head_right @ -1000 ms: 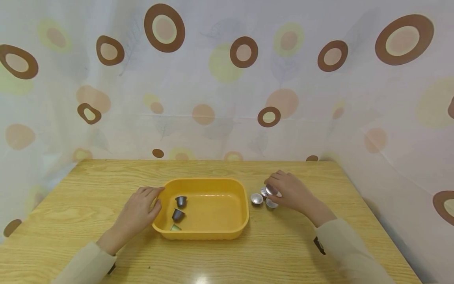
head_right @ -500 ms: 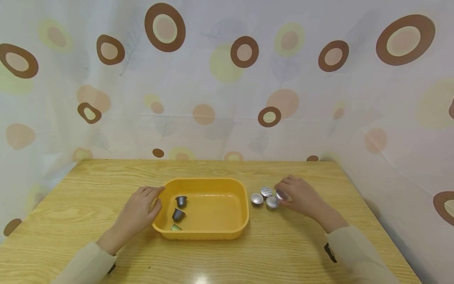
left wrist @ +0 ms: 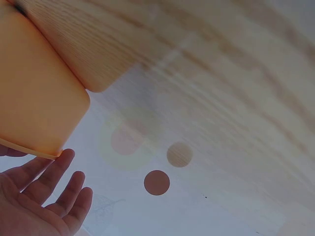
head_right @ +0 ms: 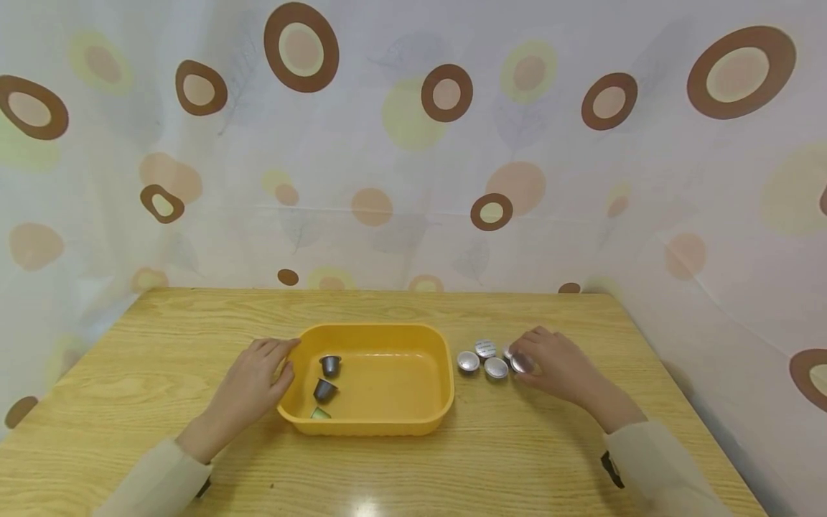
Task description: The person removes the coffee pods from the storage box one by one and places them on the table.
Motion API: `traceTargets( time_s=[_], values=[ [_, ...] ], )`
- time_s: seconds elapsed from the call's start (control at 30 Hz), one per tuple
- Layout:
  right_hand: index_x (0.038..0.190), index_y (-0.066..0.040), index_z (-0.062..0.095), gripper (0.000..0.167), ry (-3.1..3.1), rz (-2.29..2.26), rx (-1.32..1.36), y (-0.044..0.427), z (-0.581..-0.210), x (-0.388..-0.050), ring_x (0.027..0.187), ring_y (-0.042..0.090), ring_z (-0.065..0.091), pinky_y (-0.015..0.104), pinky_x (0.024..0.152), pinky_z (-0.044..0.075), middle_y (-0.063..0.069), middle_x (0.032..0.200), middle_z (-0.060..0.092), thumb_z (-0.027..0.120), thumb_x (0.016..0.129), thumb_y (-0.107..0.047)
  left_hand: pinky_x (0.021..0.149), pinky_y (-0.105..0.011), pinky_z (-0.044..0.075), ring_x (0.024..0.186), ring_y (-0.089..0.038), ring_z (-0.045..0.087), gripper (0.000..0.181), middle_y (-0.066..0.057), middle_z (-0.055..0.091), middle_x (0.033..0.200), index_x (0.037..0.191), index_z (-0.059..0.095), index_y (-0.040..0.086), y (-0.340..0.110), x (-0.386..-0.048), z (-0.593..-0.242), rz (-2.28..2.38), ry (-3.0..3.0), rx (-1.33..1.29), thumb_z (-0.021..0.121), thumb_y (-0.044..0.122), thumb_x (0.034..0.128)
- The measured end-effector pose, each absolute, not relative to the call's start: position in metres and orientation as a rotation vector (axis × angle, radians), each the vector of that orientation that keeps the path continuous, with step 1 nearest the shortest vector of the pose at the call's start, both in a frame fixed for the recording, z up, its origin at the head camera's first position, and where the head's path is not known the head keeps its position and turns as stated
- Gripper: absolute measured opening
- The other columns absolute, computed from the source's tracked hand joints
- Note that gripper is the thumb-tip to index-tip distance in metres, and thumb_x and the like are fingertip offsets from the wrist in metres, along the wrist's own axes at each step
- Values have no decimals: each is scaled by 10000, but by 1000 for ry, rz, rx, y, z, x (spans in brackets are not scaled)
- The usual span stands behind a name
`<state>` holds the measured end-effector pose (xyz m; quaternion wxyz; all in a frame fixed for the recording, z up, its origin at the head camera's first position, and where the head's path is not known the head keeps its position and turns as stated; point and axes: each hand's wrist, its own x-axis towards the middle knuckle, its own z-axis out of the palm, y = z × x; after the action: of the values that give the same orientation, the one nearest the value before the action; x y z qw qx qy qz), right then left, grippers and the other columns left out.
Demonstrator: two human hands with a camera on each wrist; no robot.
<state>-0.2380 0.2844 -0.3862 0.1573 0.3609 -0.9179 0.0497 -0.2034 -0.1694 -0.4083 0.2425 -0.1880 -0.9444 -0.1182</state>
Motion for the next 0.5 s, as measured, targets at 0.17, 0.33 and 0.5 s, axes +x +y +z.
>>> traceTargets(
  time_s=[0.17, 0.33, 0.5],
  values=[
    [958, -119, 653, 330, -2659, 150, 1041, 286, -389, -236, 884, 188, 571, 386, 693, 494, -15, 941, 638, 788, 660, -162, 888, -412, 469, 1005, -258, 569, 336, -67, 659, 1062, 1160, 607, 49, -170, -204, -408, -315, -2579, -517, 587, 144, 838],
    [955, -130, 659, 327, -2652, 148, 1046, 286, -392, -234, 877, 172, 568, 374, 698, 491, -29, 928, 636, 788, 658, -175, 888, -413, 470, 1008, -256, 567, 337, -65, 657, 1068, 1163, 606, 50, -170, -204, -408, -322, -2586, -514, 585, 146, 841],
    [955, -142, 660, 329, -2659, 145, 1041, 287, -393, -231, 888, 179, 565, 382, 690, 487, -32, 937, 635, 788, 659, -202, 887, -415, 471, 1013, -258, 566, 337, -68, 655, 1073, 1165, 606, 49, -169, -203, -407, -328, -2592, -512, 581, 148, 843]
  ],
)
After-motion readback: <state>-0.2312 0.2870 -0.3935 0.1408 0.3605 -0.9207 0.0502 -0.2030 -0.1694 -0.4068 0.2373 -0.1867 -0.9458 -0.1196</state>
